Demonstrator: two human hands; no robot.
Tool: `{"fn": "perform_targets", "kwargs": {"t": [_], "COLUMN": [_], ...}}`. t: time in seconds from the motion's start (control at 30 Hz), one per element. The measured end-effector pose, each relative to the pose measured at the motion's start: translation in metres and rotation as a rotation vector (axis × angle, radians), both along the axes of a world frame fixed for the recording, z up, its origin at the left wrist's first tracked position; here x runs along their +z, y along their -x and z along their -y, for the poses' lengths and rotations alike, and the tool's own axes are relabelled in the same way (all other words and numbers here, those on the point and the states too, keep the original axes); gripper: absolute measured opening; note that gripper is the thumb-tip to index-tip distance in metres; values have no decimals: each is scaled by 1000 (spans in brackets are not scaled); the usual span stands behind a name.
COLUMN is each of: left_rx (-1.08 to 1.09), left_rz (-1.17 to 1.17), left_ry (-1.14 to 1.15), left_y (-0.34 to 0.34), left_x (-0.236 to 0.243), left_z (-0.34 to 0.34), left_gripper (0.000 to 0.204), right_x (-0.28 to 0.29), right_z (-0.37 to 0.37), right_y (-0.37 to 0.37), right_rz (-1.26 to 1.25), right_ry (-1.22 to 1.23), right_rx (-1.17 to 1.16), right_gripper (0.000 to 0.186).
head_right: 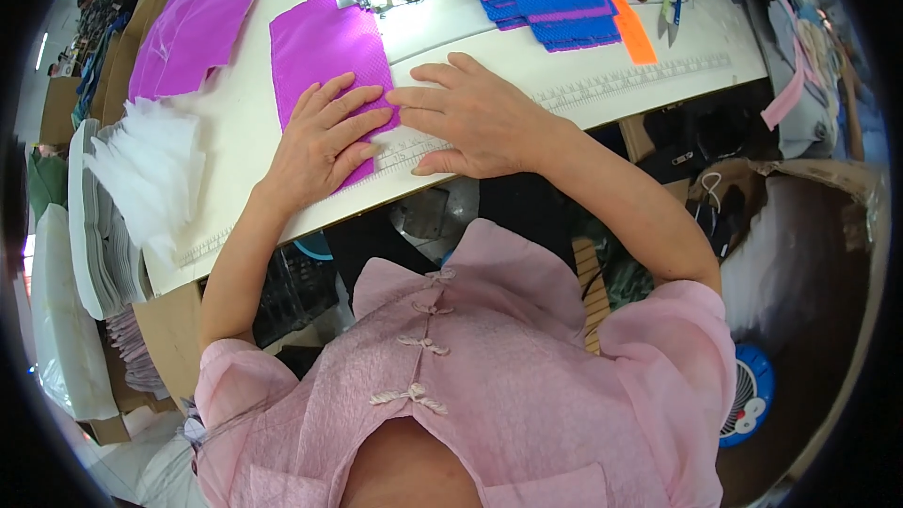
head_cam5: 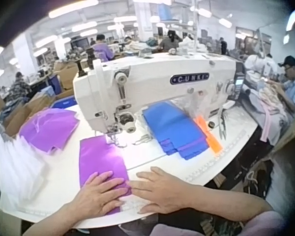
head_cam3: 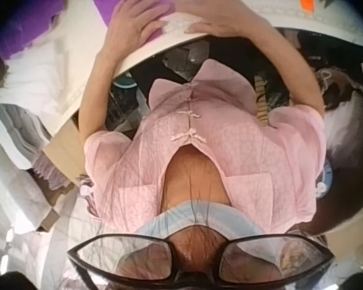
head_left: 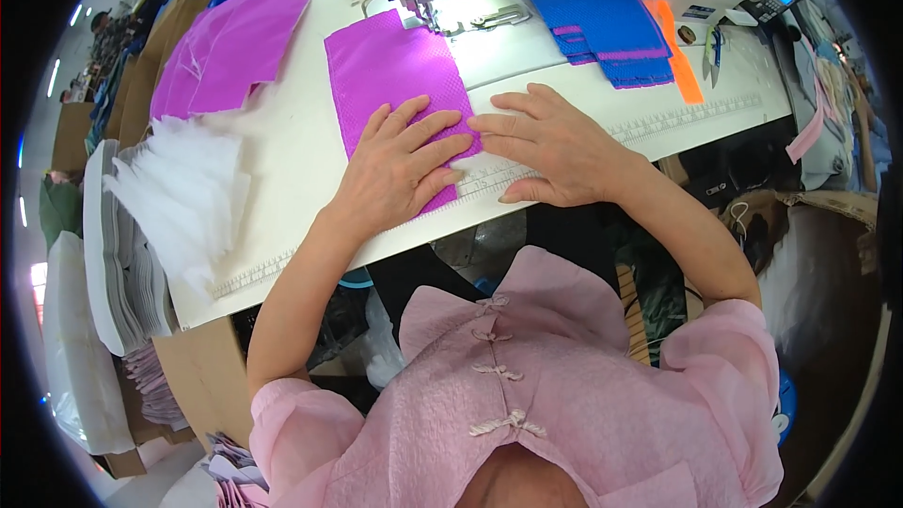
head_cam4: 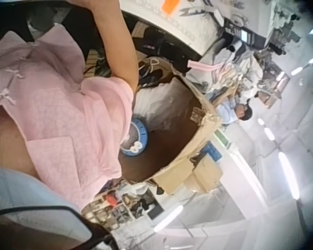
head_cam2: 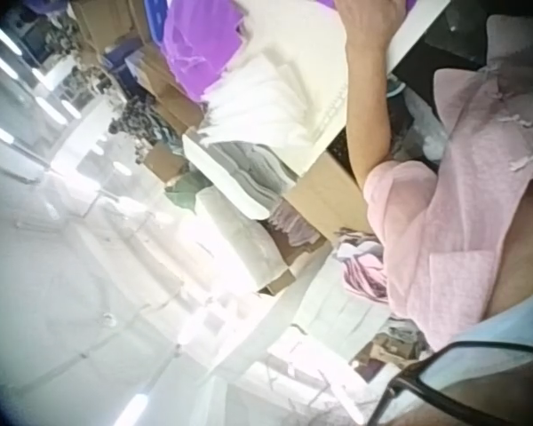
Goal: Sewing and assembling pieces of colorful fabric and internal padding using an industrial sewing machine.
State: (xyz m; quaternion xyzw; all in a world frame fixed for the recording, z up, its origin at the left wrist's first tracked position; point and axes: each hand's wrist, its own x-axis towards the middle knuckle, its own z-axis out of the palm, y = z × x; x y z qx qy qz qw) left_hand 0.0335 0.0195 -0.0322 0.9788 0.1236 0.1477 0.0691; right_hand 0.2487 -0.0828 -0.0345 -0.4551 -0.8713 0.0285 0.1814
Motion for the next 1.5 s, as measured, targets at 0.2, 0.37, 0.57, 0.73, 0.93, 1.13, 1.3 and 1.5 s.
{"fn": "perform_targets", "kwargs": {"t": [0.2,0.37,0.57,0.73,0.93,1.13,1.3,1.5], "left_rx": [18,104,281,313,336,284,309,338], "left_rz": [-2,-9,1,-17,46,22,-8,5], "left_ry": [-43,83,-32,-94,-138,-111,-128,-89], "left_y": [-1,-15,-34,-41,-47,-46,-34,-36], "left_x": [2,6,2,-5,-8,-10,-7,-4], "left_z": [2,-4,-36,-41,-46,-33,-24,-40], "left_gripper": [33,37,35,38,36,24,21,20], "right_x": [3,5,8,9,5,-3,-5,-8], "right_z": [0,0,-3,-4,-20,-40,-59,-79], "right_y": [-1,0,5,4,-2,-13,-10,-3], "right_rz": [19,60,58,46,6,-3,-24,17], "right_ry": [59,4,50,100,84,-20,-70,-142], "right_rx": [-2,45,49,42,27,3,-17,-88], "right_gripper": [63,63,62,61,58,54,53,55]}}
